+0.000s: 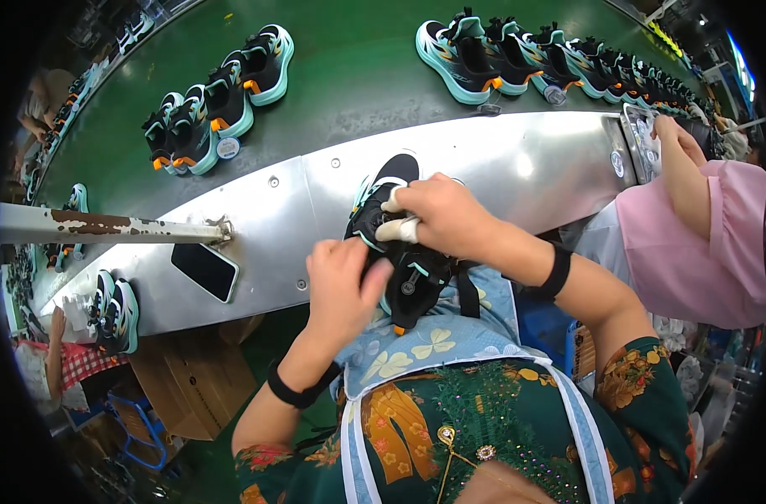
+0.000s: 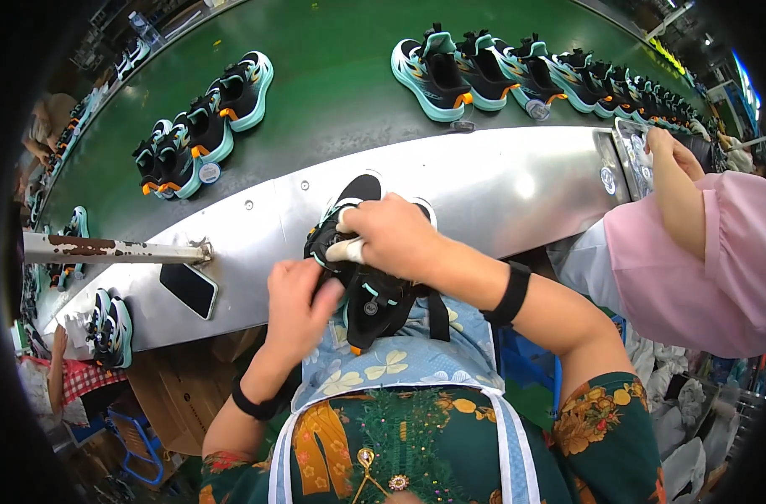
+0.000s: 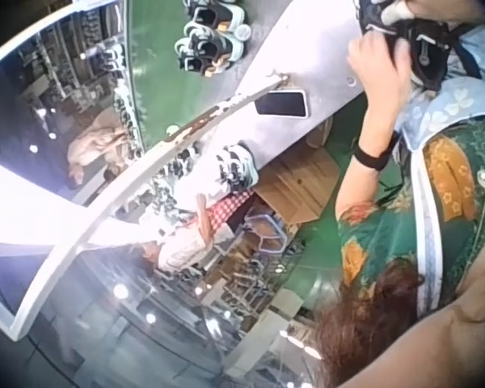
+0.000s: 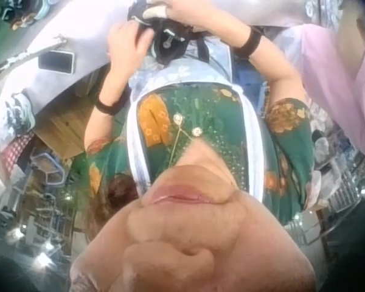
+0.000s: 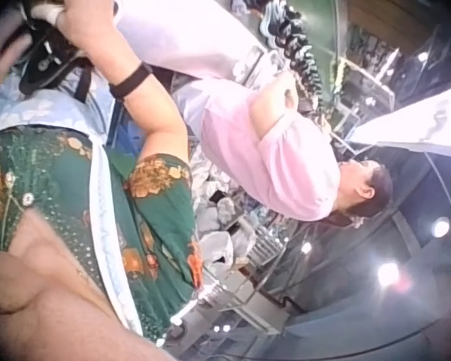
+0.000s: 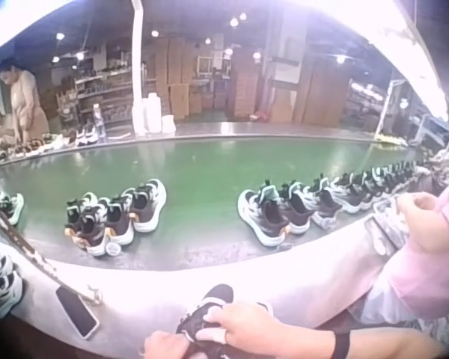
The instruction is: Cleaning and inspecting shoes on a production line in a factory.
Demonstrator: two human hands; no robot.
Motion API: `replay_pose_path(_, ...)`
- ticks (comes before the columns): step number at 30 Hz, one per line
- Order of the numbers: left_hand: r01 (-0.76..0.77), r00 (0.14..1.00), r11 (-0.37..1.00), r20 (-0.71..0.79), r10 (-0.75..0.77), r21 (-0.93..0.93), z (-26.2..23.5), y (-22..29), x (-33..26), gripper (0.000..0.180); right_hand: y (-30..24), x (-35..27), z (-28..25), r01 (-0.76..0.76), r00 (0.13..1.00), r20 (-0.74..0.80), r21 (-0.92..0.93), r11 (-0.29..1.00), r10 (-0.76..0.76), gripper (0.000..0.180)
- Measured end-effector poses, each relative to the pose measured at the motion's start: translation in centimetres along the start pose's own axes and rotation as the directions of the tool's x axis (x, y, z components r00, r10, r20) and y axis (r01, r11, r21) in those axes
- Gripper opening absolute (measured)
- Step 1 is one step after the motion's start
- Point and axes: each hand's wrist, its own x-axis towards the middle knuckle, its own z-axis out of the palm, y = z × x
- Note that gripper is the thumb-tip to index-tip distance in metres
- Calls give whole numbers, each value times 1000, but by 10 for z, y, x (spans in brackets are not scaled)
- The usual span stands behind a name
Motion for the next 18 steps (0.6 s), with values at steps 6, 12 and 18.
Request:
replay_pose_path(6,-71,920,987,392,7,147,-16,14,-16,25,-13,-42,-58,-227,929,313,69,971,195,39)
replay_pose_path(12,285,957,812,191,-216,-509,-38,12,56,20,-16,-86,-17,-243,970,32,68,968,241,41)
replay_pose_path(18,233,971,437,180,-160,-869,-68,-5,74,13,-13,-89,-40,-197,975,-97,41,979,200,32)
